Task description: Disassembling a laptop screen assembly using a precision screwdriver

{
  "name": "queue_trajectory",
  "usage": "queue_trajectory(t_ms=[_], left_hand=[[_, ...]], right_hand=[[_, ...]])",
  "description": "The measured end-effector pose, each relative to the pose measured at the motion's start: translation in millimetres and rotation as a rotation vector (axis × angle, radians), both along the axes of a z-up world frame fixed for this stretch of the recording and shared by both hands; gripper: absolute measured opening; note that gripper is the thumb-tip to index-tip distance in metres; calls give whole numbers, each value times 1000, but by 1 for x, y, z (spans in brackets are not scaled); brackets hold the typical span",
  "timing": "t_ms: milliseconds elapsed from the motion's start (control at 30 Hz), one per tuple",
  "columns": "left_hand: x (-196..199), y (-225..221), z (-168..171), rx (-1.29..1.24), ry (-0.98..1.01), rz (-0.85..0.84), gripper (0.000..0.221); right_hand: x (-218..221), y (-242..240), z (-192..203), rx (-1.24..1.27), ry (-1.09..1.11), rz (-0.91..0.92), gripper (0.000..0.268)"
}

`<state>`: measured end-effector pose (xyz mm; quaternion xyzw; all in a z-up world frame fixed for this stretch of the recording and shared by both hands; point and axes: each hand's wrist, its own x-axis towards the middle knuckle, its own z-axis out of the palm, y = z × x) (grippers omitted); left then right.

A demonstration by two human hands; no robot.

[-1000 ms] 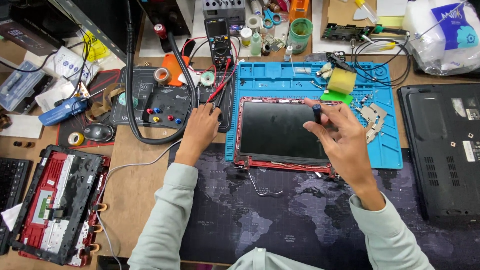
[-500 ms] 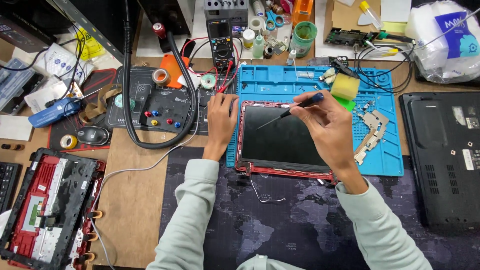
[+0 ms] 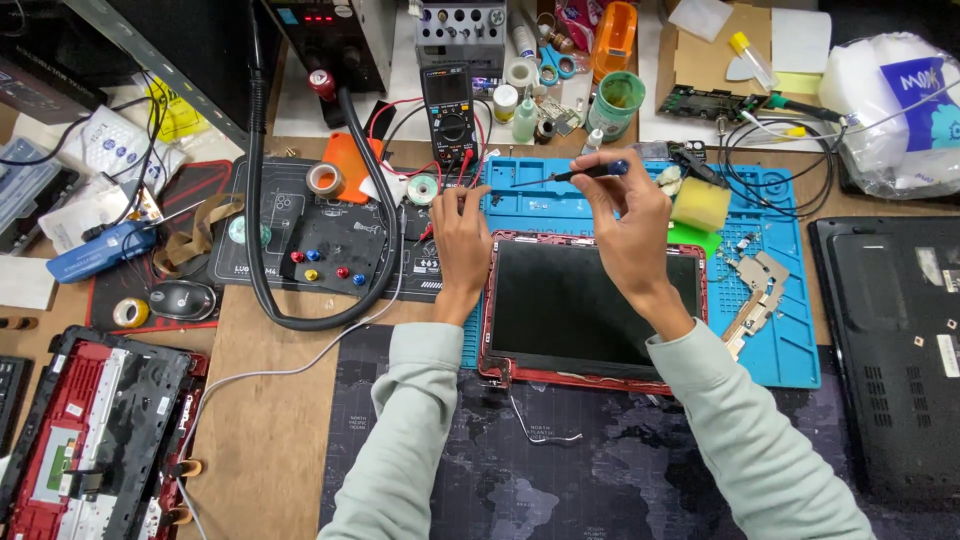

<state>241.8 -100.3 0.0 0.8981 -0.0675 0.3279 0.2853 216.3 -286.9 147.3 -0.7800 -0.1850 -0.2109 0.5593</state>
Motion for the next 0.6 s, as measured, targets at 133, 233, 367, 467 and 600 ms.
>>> queue_trajectory(t_ms=[133, 233, 367, 467, 600], left_hand=[[-2, -1, 0, 14, 23, -6, 34], [-2, -2, 1, 43, 42, -6, 33], [-1, -2, 0, 67, 29, -13, 29], [-2, -1, 2, 74, 18, -12, 26], [-2, -2, 3, 55, -2, -21, 21]], right_hand=[[16, 6, -14, -30, 0, -10, 9], [23, 8, -21, -52, -1, -17, 8], [29, 11, -28, -55, 21, -15, 9], [30, 13, -30, -51, 18, -13, 9], [27, 10, -32, -34, 23, -25, 9]])
